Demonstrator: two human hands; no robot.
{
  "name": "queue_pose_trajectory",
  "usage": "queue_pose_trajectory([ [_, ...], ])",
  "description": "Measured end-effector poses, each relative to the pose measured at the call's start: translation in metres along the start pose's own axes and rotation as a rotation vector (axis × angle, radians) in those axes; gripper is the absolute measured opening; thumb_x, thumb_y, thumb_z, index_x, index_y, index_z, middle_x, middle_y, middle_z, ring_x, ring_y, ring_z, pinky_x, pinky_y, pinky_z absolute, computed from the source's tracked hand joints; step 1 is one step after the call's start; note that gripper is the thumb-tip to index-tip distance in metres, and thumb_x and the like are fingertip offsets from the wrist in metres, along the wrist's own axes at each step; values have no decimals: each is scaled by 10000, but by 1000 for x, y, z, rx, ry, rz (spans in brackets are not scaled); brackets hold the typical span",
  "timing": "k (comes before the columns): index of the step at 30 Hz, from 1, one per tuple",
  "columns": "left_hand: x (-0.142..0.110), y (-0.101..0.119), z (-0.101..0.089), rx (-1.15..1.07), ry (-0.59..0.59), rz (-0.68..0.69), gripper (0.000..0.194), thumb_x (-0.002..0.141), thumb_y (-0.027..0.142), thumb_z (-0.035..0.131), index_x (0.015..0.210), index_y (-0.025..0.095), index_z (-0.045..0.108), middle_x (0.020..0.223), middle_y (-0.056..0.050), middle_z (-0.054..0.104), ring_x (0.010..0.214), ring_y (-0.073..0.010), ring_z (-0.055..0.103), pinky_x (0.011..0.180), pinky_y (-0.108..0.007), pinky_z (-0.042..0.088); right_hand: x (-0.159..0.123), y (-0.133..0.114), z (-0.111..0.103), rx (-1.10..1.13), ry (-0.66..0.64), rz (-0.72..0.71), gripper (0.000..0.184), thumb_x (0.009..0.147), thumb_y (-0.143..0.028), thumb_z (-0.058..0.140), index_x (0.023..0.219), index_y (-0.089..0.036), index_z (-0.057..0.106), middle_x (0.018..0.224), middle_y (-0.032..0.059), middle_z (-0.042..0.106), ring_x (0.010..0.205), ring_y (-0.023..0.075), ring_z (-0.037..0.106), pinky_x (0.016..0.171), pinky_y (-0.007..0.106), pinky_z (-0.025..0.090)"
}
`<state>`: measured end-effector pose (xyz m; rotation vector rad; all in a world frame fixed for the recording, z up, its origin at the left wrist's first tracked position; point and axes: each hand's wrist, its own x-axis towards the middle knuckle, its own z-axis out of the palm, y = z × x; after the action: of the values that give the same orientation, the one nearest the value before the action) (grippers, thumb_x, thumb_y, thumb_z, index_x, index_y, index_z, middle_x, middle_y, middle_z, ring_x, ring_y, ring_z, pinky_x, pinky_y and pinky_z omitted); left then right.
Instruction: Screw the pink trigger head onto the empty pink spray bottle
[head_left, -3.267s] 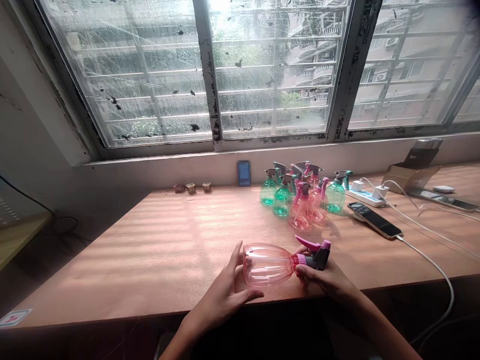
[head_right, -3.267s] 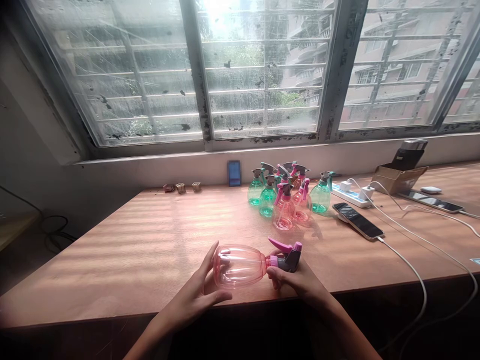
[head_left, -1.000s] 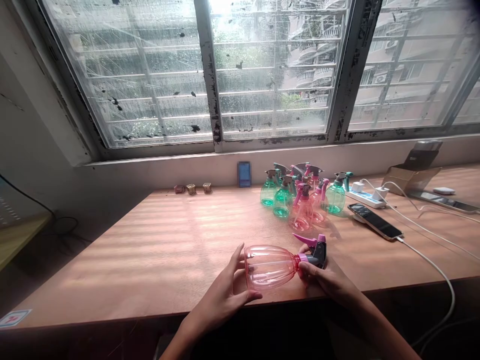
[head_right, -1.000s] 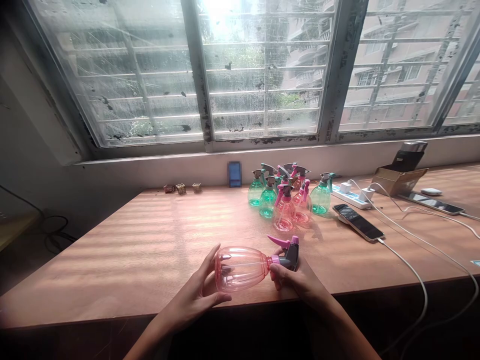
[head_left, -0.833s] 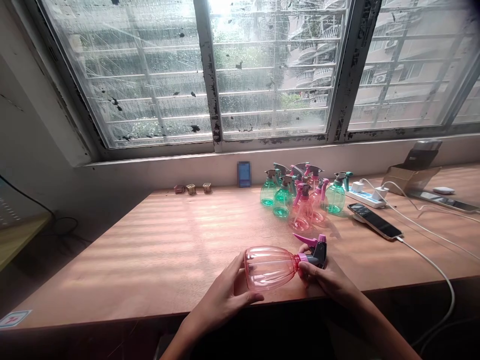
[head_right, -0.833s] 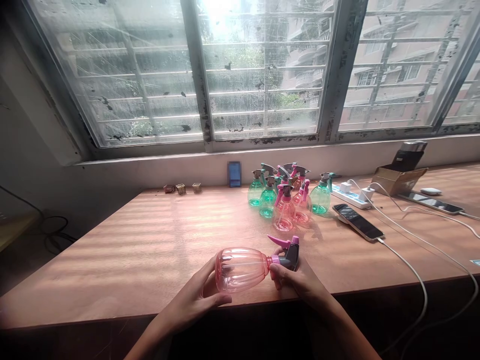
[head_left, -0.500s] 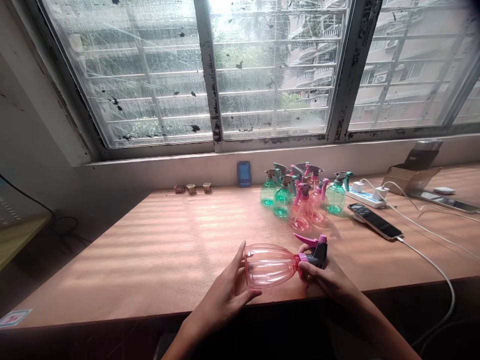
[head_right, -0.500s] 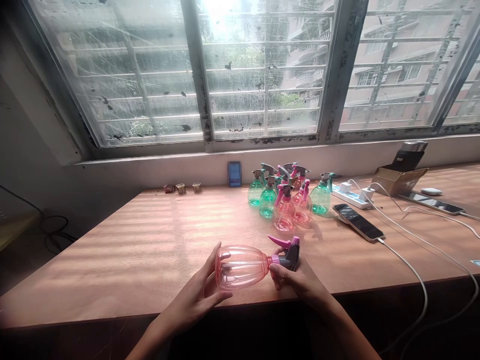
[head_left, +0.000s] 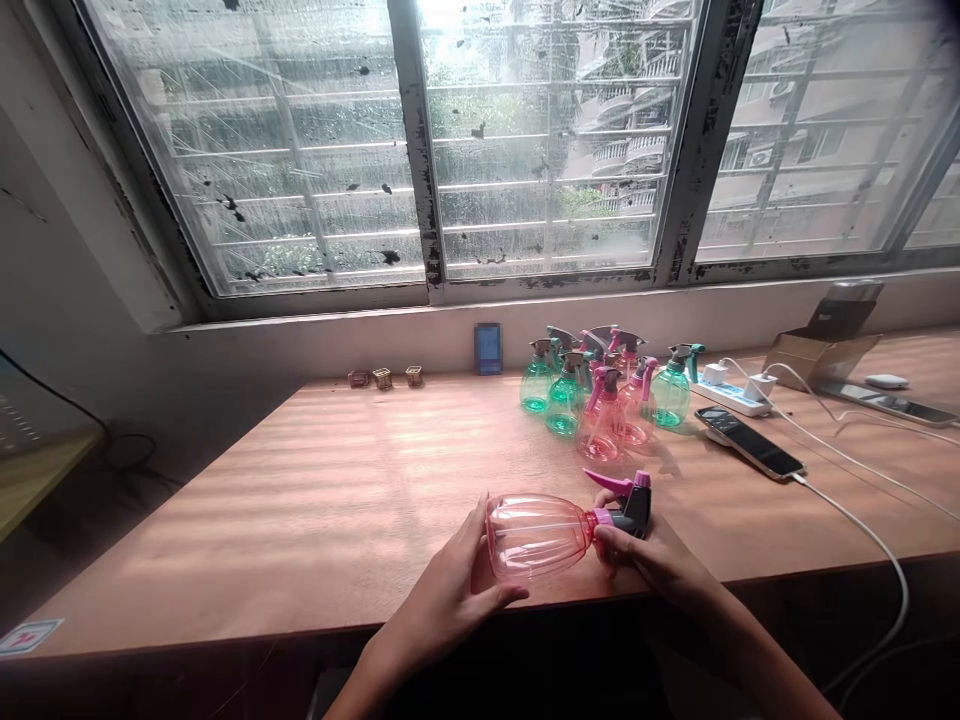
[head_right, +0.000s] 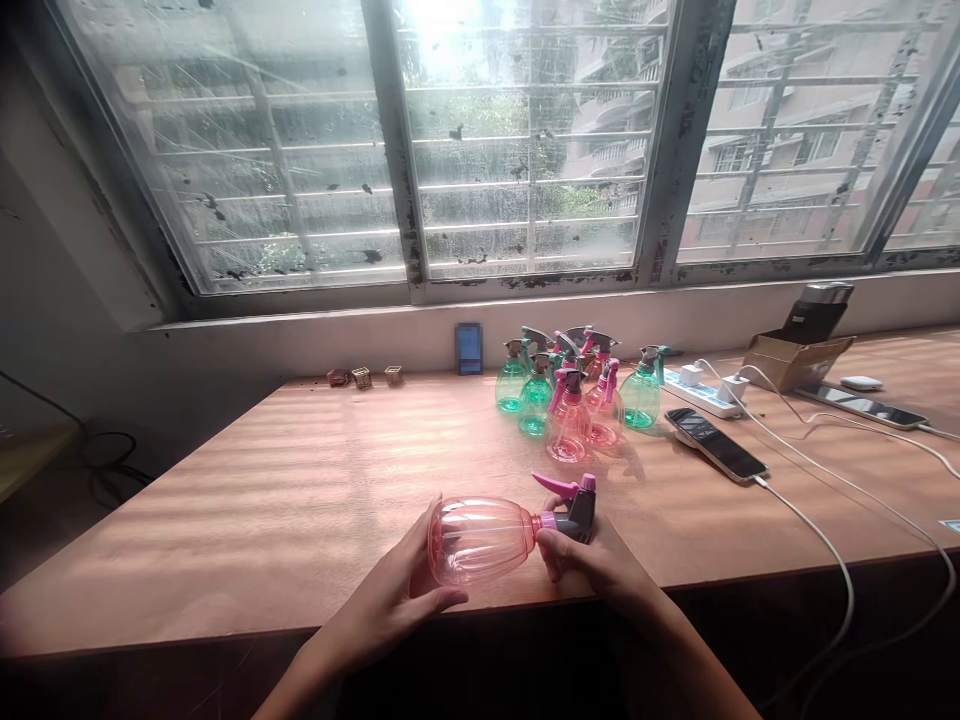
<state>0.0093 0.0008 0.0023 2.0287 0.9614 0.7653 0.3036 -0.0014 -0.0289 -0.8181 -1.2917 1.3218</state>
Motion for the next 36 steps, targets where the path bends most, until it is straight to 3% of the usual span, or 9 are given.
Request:
queue_pose_trajectory([
  [7,-1,-3,2,-55,22,39,954,925,233,682,1613,392,42,1672,-72,286,1394,-300,499,1194,-496,368,-1,3,-2,5,-13,1,351,871,-433,778,997,-223,527,646,-36,636,554,143,573,582,280,440],
  [12,-1,-2,1,-115,2,24,1087,849,258,787,1616,373,26,1682,-77,264,1490,-334,357,1237,-537,271,-1,2,-1,-7,-17,13,371,868,-438,779,1018,-220,518,636,-37,643,545,143,576,573,274,428],
  [19,0,-3,1,-137,-16,6,916,873,324,773,1602,325,220,1660,-83,315,1453,-335,421,1231,-516,308,-2,-2,1,-37,-19,8,356,866,-458,768,973,-208,539,634,-32,627,552,142,563,580,282,430],
  [24,-1,2,0,-76,30,-13,985,877,319,763,1618,345,115,1681,-73,269,1480,-326,376,1243,-518,267,0,-2,1,-26,-22,12,363,855,-459,777,968,-216,532,632,-36,621,547,144,563,580,285,429],
  [31,-2,7,0,-170,8,-25,1028,856,269,761,1626,302,81,1678,-86,270,1492,-331,356,1242,-487,274,-1,-1,1,-54,-18,14,364,863,-472,760,976,-210,533,643,-29,621,557,148,562,579,286,416],
  [36,-2,8,-3,-93,17,-56,899,860,314,775,1597,324,260,1673,-63,292,1535,-342,254,1272,-518,172,-1,-5,3,-58,-13,19,382,847,-489,767,971,-211,535,632,-28,617,549,152,557,577,294,419],
])
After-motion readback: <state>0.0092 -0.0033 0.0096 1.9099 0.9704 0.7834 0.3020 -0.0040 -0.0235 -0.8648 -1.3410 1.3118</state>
